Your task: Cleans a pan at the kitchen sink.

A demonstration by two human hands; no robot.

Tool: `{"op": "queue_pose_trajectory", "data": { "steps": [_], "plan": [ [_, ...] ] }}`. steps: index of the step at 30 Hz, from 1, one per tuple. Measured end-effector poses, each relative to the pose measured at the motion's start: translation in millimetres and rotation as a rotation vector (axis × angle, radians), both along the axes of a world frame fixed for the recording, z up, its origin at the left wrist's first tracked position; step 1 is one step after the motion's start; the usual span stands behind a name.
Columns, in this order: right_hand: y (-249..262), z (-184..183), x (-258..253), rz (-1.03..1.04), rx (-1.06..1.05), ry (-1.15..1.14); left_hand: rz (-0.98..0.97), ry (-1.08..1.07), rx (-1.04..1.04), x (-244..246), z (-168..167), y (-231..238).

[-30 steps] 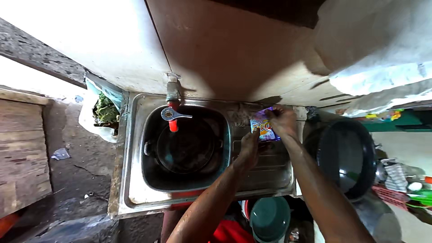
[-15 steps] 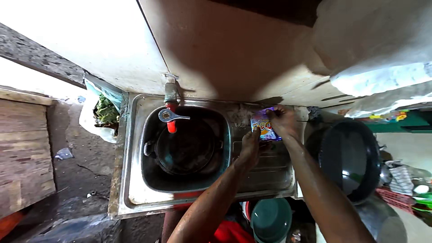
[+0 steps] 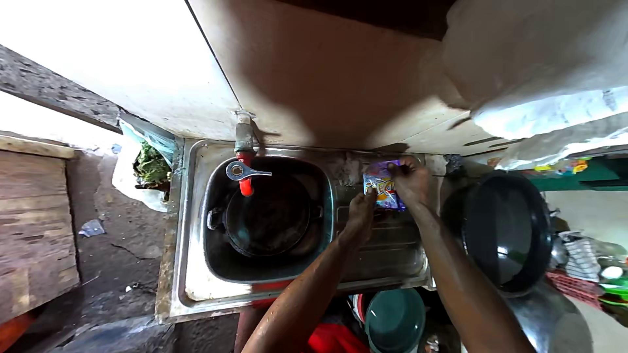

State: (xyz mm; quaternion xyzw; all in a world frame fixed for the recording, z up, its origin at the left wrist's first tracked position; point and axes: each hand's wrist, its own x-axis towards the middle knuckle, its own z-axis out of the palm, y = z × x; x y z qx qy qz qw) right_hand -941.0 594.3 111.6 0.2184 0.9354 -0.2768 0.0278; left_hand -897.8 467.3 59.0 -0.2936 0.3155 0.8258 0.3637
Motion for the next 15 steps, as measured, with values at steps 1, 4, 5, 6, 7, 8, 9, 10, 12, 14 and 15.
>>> {"op": "queue_pose_trajectory", "data": {
  "steps": [1, 4, 5, 6, 7, 8, 9, 10, 12, 14, 15],
  "plan": [
    [2, 3, 1, -0.019, -0.011, 0.005, -0.034, 0.056, -0.042, 0, -5, 0],
    [16, 11, 17, -0.034, -0.049, 0.042, -0.273, 0.322, -0.306, -5, -24, -5],
    [23, 14, 26, -0.027, -0.042, 0.075, -0.376, 0.436, -0.429, -8, -29, -9],
    [31, 14, 34, -0.025, -0.045, 0.135, -0.466, 0.542, -0.546, -11, -30, -15],
    [39, 12, 40, -0.031, -0.067, 0.219, -0.536, 0.623, -0.630, -12, -29, -24],
    [48, 7, 43, -0.047, -0.103, 0.308, -0.572, 0.685, -0.674, -10, -28, -36],
    [56, 3, 43, -0.063, -0.140, 0.377, -0.567, 0.739, -0.694, -4, -27, -49],
    [67, -3, 40, -0.076, -0.173, 0.419, -0.549, 0.789, -0.705, 3, -25, -65],
    [90, -14, 23, -0.100, -0.217, 0.438, -0.547, 0.859, -0.761, 19, -24, -103],
    [110, -28, 5, -0.139, -0.214, 0.492, -0.535, 0.870, -0.901, 38, -22, -152],
    [114, -31, 1, -0.179, -0.177, 0.507, -0.498, 0.858, -0.981, 49, -20, -178]
  ]
}}
